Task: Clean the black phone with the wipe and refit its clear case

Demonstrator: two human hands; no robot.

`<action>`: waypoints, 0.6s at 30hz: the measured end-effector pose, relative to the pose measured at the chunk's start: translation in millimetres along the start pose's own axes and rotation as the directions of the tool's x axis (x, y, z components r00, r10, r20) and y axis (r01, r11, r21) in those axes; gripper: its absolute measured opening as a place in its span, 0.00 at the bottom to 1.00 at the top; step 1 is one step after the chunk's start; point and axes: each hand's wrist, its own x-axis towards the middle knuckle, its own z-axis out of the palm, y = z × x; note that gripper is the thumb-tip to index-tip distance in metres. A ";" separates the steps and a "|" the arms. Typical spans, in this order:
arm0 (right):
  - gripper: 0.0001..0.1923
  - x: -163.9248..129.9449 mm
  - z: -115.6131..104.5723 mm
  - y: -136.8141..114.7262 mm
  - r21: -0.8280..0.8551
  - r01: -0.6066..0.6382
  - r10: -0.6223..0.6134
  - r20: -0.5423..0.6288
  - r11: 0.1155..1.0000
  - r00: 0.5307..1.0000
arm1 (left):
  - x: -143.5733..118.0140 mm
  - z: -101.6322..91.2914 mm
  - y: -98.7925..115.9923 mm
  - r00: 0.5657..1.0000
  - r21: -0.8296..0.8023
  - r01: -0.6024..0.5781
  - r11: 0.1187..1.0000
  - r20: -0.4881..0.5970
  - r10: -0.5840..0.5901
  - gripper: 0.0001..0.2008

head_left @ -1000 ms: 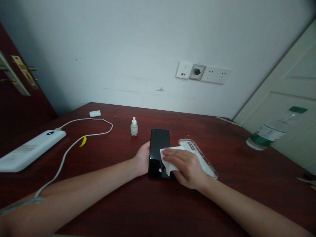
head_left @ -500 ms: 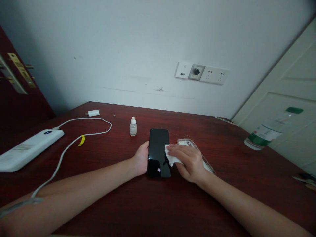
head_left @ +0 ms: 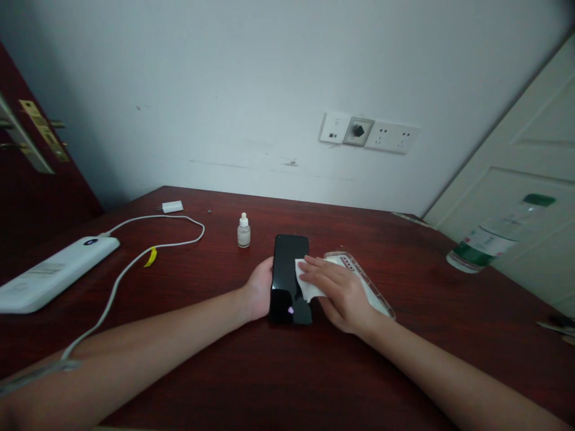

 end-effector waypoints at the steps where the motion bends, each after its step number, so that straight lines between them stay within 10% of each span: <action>1: 0.19 1.1 0.2 -0.4 0.005 0.005 -0.005 0.032 1.000 0.999 | 0.3 0.0 -0.1 1.000 0.000 0.004 1.000 -0.006 -0.004 0.18; 8: 0.25 1.1 0.9 6.5 -0.130 -0.201 0.207 0.033 0.971 0.978 | -1.4 -0.5 -0.9 0.998 0.038 0.054 0.998 0.041 -0.056 0.18; 18: 0.27 5.2 1.9 4.0 -0.088 -0.109 0.121 0.135 0.990 0.983 | -2.7 4.3 -0.5 1.000 0.020 0.027 0.999 -0.004 -0.027 0.17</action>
